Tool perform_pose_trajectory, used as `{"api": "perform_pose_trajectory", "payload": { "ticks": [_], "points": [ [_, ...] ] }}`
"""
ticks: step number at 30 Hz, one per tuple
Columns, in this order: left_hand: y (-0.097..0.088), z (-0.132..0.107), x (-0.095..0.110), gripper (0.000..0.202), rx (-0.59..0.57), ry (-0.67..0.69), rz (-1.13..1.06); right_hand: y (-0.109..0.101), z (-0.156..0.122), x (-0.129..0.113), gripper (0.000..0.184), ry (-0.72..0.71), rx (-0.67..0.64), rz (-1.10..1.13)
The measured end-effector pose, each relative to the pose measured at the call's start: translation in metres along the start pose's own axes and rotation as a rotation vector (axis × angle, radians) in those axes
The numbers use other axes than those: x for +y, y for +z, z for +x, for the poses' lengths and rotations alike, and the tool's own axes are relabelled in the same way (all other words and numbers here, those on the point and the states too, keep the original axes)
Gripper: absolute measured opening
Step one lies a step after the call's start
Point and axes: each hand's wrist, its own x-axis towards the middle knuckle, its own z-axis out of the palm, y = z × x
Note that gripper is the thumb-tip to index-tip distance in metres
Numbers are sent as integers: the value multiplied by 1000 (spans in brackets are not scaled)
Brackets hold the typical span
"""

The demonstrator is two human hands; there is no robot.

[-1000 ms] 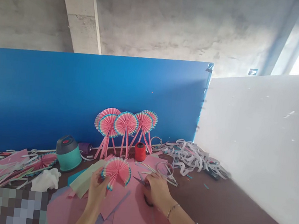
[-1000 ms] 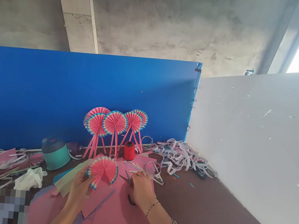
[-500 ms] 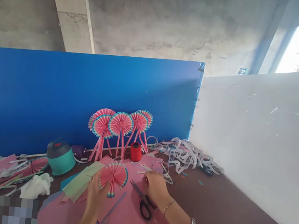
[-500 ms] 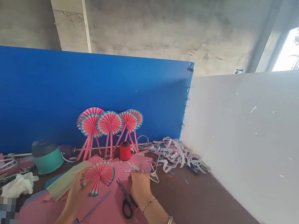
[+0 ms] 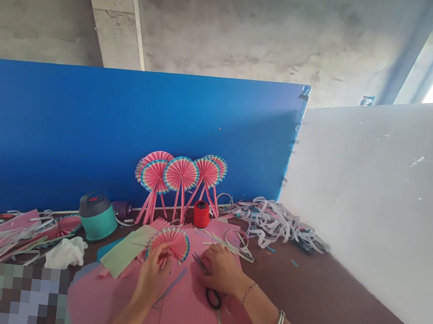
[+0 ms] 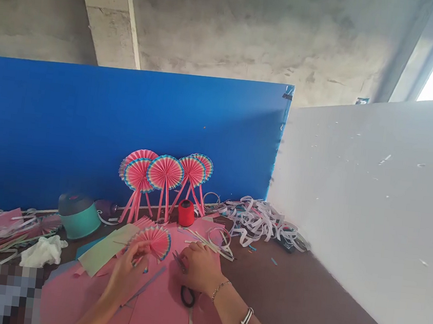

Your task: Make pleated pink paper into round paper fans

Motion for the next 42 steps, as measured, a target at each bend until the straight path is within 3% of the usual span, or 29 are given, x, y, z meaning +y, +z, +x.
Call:
{"api": "perform_pose_trajectory", "payload": {
  "ticks": [5, 9, 11, 14, 17, 21, 26, 31, 35, 39, 42],
  "points": [
    [6, -9, -4, 19, -218, 112, 333, 3, 1, 7, 30, 51, -11, -53],
    [6, -14, -3, 16, -288, 142, 427, 1, 4, 11, 37, 153, 42, -77],
    [6, -13, -2, 16, -282, 150, 441, 0, 4, 11, 31, 143, 70, -66],
    [5, -11, -3, 17, -262, 181, 476, -1, 3, 4, 23, 14, 74, -24],
    [4, -9, -6, 20, -257, 189, 500, -1, 0, -5, 22, -122, 32, 9],
    [3, -8, -8, 27, -243, 230, 539, 3, -1, -12, 21, -191, -55, -10],
    [4, -10, -9, 30, -145, 267, 691, 16, -1, -10, 23, -179, -66, -32],
    [5, -8, -16, 29, -166, 219, 748, 17, -4, -12, 27, -200, -40, 9],
    [4, -5, -24, 40, -178, 228, 801, 22, -1, -6, 24, -213, -40, -36],
    [4, -6, -24, 49, -180, 152, 908, 29, 5, 0, 24, -180, -71, -136],
    [5, -7, -19, 53, -160, 78, 960, 22, 4, -5, 19, -171, -70, -152]
  ]
}}
